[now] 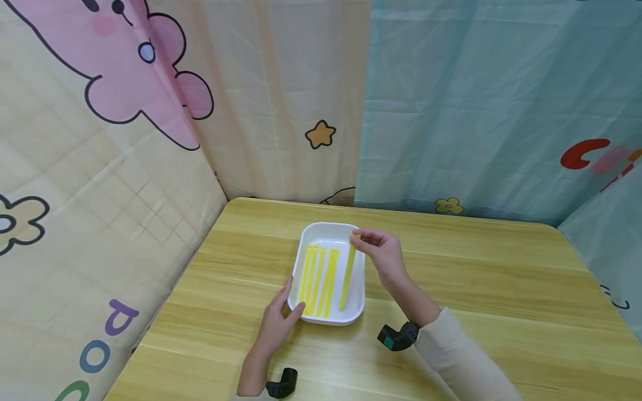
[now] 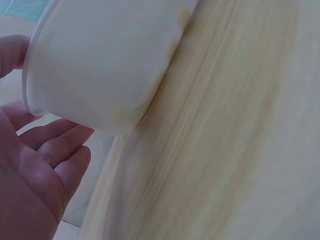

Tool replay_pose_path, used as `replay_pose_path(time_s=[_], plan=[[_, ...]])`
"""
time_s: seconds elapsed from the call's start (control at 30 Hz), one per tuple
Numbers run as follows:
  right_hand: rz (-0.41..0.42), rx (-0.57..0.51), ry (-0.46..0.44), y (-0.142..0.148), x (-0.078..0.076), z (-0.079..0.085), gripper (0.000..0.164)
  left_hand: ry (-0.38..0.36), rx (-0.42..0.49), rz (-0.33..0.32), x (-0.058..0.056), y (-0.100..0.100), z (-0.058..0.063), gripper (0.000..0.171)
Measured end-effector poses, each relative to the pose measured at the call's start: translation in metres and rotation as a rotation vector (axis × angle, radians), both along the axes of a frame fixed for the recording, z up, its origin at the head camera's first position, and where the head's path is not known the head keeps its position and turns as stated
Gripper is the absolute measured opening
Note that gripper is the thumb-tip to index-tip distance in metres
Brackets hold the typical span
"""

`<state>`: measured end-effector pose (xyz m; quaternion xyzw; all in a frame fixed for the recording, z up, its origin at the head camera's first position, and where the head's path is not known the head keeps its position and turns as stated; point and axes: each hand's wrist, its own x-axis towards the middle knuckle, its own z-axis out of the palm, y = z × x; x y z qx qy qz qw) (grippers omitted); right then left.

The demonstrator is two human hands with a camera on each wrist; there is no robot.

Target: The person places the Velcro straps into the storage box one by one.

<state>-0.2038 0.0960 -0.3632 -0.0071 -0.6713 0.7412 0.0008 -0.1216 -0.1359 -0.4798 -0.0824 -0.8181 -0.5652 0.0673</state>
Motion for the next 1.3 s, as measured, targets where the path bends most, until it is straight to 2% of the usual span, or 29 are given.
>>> replay_pose_path(time_s=[0.27,0.4,0.57,0.87,1.1,1.3], plan=[[0.034,0.036,-0.069,-0.004,0.002,-0.011,0.025,-0.002,0.014,-0.002,-0.001,0.0,-0.001,0.065],[0.013,0.071,-0.089,-0.003,-0.003,-0.017,0.024,-0.014,0.016,0.0,-0.001,0.0,0.0,0.065],[-0.014,0.125,-0.076,-0.002,-0.014,-0.025,0.023,-0.014,0.01,-0.002,0.0,0.0,0.001,0.065],[0.008,0.241,-0.024,-0.003,-0.028,-0.038,0.021,-0.018,0.008,0.001,0.001,0.0,0.001,0.065],[0.044,0.333,-0.046,-0.006,-0.038,-0.043,0.019,0.003,0.007,-0.003,0.0,-0.001,0.0,0.065],[0.066,0.353,-0.047,-0.005,-0.044,-0.048,0.019,0.002,-0.001,0.004,0.001,-0.001,0.0,0.064]])
